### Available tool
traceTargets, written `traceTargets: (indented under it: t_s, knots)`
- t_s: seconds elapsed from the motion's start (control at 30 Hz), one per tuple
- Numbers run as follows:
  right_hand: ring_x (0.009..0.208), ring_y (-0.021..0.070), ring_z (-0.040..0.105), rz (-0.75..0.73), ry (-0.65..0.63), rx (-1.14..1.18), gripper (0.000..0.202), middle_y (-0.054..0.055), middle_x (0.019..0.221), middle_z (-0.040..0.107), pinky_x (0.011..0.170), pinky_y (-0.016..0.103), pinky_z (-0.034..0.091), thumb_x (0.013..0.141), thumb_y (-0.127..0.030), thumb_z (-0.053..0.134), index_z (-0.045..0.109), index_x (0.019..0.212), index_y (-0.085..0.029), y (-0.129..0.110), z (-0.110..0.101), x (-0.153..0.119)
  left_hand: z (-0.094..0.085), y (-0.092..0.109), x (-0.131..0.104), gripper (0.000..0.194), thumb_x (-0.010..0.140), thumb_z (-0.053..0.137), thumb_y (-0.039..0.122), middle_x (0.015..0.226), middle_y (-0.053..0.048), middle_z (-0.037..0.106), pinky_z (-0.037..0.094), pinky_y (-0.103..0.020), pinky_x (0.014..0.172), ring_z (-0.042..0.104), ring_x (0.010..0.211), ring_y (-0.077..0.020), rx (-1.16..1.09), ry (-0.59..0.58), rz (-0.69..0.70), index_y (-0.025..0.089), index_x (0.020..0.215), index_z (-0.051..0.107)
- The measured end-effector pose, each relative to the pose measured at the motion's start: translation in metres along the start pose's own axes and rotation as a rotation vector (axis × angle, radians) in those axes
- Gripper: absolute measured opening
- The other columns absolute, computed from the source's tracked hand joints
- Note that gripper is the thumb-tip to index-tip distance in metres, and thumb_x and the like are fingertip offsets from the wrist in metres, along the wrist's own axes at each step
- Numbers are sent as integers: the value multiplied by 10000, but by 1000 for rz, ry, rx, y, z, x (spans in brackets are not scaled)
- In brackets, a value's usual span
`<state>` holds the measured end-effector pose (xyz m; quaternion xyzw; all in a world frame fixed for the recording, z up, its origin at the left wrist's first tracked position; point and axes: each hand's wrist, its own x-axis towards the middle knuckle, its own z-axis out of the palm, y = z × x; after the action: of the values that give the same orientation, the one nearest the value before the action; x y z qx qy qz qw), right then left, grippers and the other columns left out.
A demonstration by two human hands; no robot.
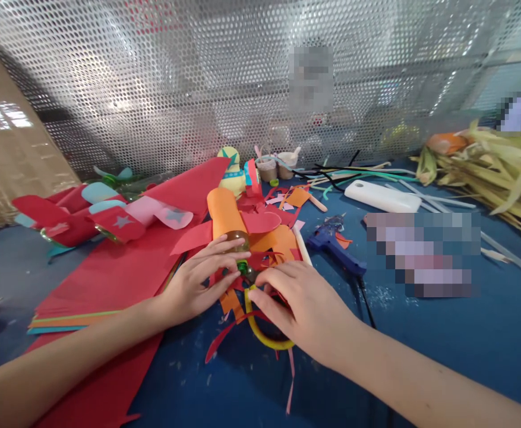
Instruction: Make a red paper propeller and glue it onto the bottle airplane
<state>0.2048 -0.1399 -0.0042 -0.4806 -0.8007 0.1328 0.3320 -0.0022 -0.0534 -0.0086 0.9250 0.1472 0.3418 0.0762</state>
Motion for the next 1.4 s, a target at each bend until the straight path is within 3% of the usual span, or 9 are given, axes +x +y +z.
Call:
traceTargets:
  t_s: [0.13, 0.3, 0.47, 0.67, 0.93, 1.2, 1.4]
  knots:
    - [820, 170, 656, 127, 41, 65, 110, 41, 895, 686, 743, 302, 534, 887, -279, 553, 574, 965, -204, -2, -3, 2, -3, 16, 2, 115, 862, 555, 85, 1077, -90, 713, 460, -448, 1022, 587, 1161, -211, -71, 41, -14, 178, 925, 574]
    - [907, 157, 681, 191, -27, 333, 268, 0, 988, 708, 784, 276, 547, 808, -225, 642, 466, 1008, -258, -9, -1, 3, -4, 32, 3, 109, 873, 553, 85, 1076, -104, 714, 495, -405, 995, 607, 1131, -191, -92, 63, 16, 176, 933, 544]
    - [825, 133, 697, 266, -59, 547, 241, -30, 906, 726, 703, 249, 556, 844, -215, 584, 387, 970, -273, -15, 3, 0, -7, 33, 0, 128, 869, 558, 69, 1120, -134, 695, 482, -382, 1020, 586, 1162, -194, 8, 52, 158, 139, 975, 544]
    - [774, 123, 676, 244, -25, 569, 215, -45, 804, 682, 706, 245, 549, 845, -173, 544, 446, 1010, -269, -11, 3, -1, -9, 31, -2, 189, 877, 540, 60, 1159, -139, 674, 526, -313, 956, 541, 1209, -188, 52, 48, 225, 126, 1054, 545]
    - [827, 118, 659, 263, -7, 541, 185, -49, 866, 667, 768, 248, 525, 879, -223, 555, 483, 1039, -284, -2, 3, 2, -10, 34, 5, 188, 828, 560, 22, 837, -37, 682, 554, -328, 795, 646, 850, -160, -22, 215, 84, 180, 929, 544]
    - [902, 117, 661, 338, 31, 651, 192, -35, 944, 678, 867, 273, 523, 876, -272, 552, 507, 1061, -299, 4, 3, 1, 7, 16, -1, 76, 818, 609, 135, 824, -12, 685, 547, -226, 718, 653, 741, -115, -341, 319, -506, 183, 872, 634]
    - [916, 120, 666, 362, 42, 675, 217, -14, 952, 692, 847, 258, 549, 856, -285, 576, 513, 1064, -280, 5, 4, 2, 7, 18, 0, 97, 807, 593, 115, 817, -5, 688, 559, -212, 726, 665, 754, -108, -484, 355, -560, 176, 872, 633]
